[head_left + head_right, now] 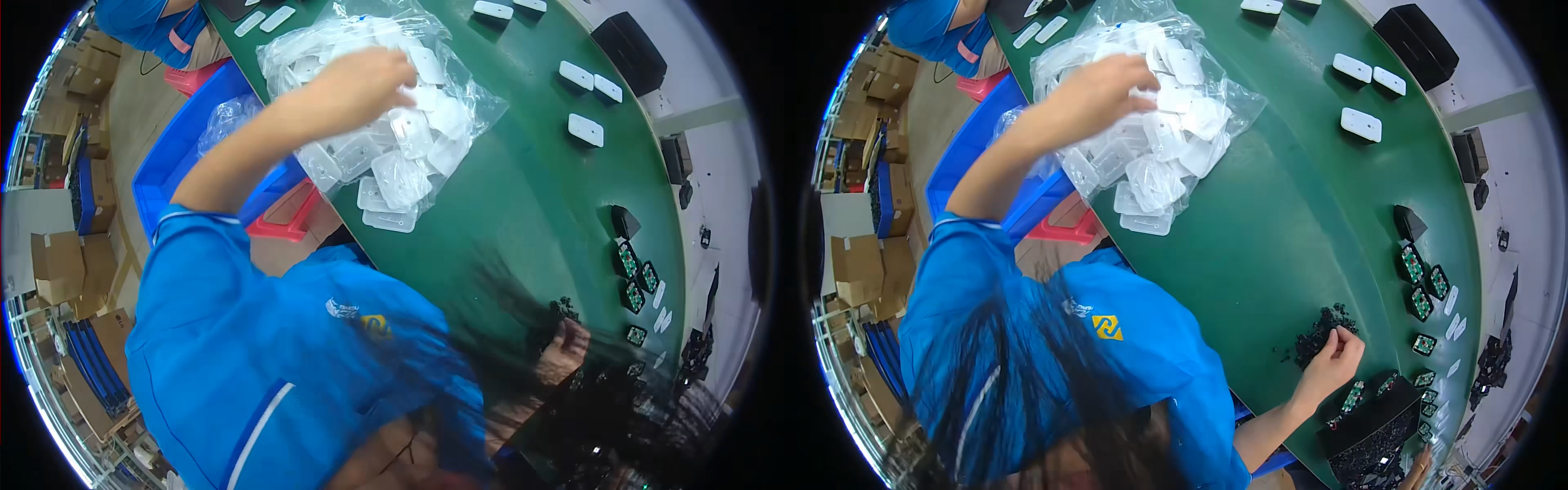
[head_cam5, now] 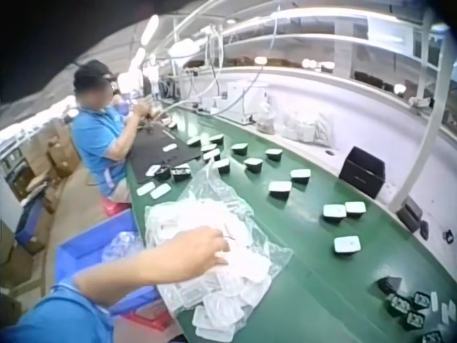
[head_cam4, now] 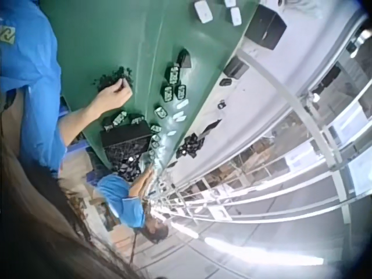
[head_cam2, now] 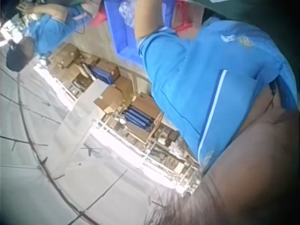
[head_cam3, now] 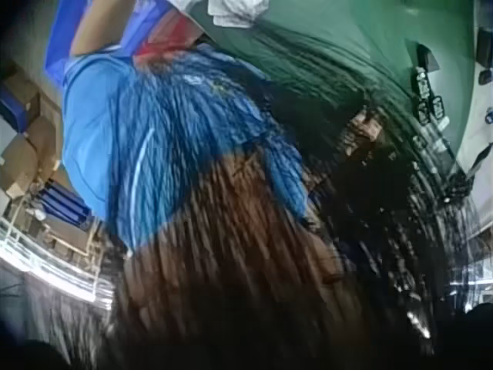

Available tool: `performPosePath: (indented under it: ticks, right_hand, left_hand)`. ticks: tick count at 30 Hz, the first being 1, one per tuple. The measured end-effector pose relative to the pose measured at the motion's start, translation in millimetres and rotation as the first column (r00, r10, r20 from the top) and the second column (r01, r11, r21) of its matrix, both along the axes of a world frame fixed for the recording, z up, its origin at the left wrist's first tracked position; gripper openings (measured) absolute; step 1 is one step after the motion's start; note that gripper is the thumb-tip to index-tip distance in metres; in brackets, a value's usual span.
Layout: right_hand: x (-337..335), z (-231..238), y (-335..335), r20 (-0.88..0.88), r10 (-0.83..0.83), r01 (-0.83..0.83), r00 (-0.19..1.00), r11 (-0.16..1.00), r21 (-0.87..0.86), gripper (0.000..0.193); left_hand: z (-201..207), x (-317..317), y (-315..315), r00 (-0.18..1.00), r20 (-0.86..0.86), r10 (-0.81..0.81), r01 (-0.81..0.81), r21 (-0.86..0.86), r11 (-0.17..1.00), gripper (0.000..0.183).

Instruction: The person assembles small electronic devices by inserting circuit boards into white plastic casings and securing them with screws. The person repeatedly picks up a casing, places a board inside, and fastens it with a screwdriver, then sets the finished unit aside.

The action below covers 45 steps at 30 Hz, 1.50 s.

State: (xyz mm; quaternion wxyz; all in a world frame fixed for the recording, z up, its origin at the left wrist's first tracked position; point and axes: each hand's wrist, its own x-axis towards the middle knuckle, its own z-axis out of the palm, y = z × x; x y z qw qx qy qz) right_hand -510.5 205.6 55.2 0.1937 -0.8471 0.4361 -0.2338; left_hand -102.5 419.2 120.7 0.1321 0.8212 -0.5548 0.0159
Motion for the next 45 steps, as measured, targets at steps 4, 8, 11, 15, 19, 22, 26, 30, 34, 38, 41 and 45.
performPosePath:
  ticks: [4,8,11,15,19,22,26,30,34,38,41,45]
  right_hand:
    - [7,11,2,-0.056,-0.019,0.017,0.998,0.999,-0.035,0.008]
    - [10,-2,-2,0.1,-0.064,0.037,0.993,0.968,0.25,0.007]
    - [15,6,8,0.371,-0.156,-0.016,0.915,0.907,0.421,0.006]
    - [48,17,19,0.49,-0.095,-0.16,0.867,0.877,0.453,0.008]
    - [74,27,29,0.575,-0.094,-0.263,0.812,0.822,0.506,0.009]
    - [83,40,36,0.658,-0.071,-0.365,0.75,0.785,0.501,0.018]
    - [89,55,52,0.69,-0.041,-0.444,0.723,0.738,0.509,0.027]
    - [90,61,63,0.645,0.04,-0.47,0.763,0.719,0.511,0.028]
    - [79,49,64,0.594,0.07,-0.399,0.802,0.802,0.444,0.023]
    - [77,51,60,0.453,0.126,-0.294,0.883,0.899,0.323,0.012]
    - [70,56,56,0.384,0.158,-0.272,0.91,0.925,0.263,0.009]
    - [70,49,52,0.414,0.24,-0.35,0.878,0.912,0.212,0.009]
  left_hand:
    - [-45,-25,6,0.986,-0.017,0.167,-0.167,0.023,0.986,0.034]
    - [-60,-24,8,0.973,-0.145,0.18,-0.201,-0.144,0.969,0.032]
    - [-60,-15,4,0.973,-0.199,0.115,-0.162,-0.237,0.958,0.027]
    - [-41,-15,13,0.812,-0.514,0.277,-0.337,-0.026,0.941,0.025]
    - [-27,-25,20,0.858,-0.481,0.179,-0.38,-0.36,0.852,0.041]
    - [7,-63,9,0.816,-0.578,0.025,-0.339,-0.443,0.83,0.039]
    - [-2,-120,-24,0.78,-0.545,-0.308,0.0,-0.492,0.871,0.029]
    - [-24,-166,-55,0.671,-0.571,-0.474,0.073,-0.585,0.808,0.022]
    - [-37,-180,-73,0.718,-0.449,-0.533,0.168,-0.631,0.758,0.016]
    - [-41,-188,-78,0.707,-0.466,-0.532,0.15,-0.636,0.757,0.015]
    - [-43,-190,-83,0.628,-0.529,-0.571,0.149,-0.638,0.755,0.019]
    - [-48,-193,-80,0.638,-0.57,-0.517,0.098,-0.607,0.789,0.019]
